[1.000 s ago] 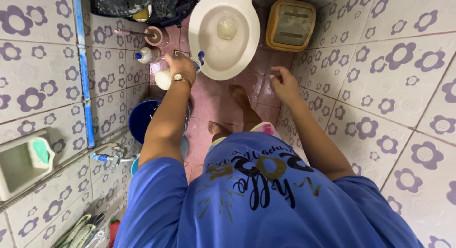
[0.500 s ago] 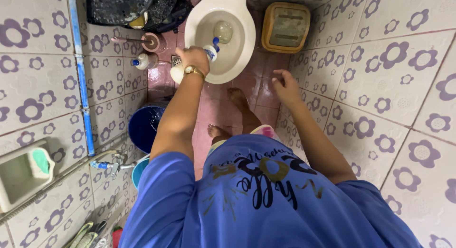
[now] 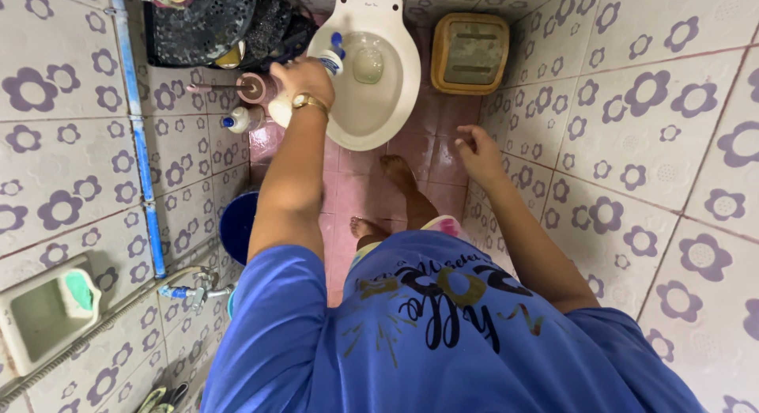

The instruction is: The person cleans a toilet bowl with a scouring pad, pours liquid cleaner from a bottle into the bowl, and rinses the floor and toilet area using water from buckets and a handheld container.

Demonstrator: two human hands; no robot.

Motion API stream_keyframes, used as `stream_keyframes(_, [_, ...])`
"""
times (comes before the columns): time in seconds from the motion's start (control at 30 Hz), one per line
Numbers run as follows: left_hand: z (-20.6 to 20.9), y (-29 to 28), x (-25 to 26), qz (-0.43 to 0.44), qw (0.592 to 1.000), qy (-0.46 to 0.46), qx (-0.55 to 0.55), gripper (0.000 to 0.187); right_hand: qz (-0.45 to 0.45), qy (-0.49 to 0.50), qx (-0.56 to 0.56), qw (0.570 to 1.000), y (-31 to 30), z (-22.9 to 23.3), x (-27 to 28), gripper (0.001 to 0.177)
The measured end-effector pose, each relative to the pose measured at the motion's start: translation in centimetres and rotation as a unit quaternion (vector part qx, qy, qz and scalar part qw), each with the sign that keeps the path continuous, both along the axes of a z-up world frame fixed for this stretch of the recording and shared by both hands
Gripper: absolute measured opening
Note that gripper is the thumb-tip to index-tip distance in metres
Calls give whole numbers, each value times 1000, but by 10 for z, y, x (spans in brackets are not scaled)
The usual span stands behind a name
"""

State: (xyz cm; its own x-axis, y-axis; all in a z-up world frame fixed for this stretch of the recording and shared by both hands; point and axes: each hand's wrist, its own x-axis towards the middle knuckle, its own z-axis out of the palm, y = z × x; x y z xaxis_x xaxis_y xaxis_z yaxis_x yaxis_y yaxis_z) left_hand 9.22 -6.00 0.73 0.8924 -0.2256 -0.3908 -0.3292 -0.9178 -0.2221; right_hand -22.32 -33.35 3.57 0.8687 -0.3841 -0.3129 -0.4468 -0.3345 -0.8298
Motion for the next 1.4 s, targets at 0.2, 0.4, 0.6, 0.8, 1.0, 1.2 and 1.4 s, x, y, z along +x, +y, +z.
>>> stream_keyframes(0.2, [0,22,18,4,999,-30,28,25,12,9,11,1000,4,10,6,31])
stream_keyframes(0.4, [2,34,19,12,999,-42,30,25,1,18,61,998,14,20,14,31])
stream_keyframes(0.6, [6,16,18,-15,999,-36,-1,25,2,39,57,998,22,24,17,30])
stream_keyframes(0.8, [6,-14,21,-52,997,-59,-8,32,-9,11,87,996,25,22,12,29])
stream_keyframes(1.0, [12,-24,28,-65,994,-82,14,31,-17,17,68,997,21,19,4,29])
stream_keyframes(1.2, [14,-1,35,-57,994,-66,59,29,0,15,49,999,21,24,3,27])
stream_keyframes(1.4, [1,31,31,-47,994,-66,79,26,15,8,63,998,27,25,11,30])
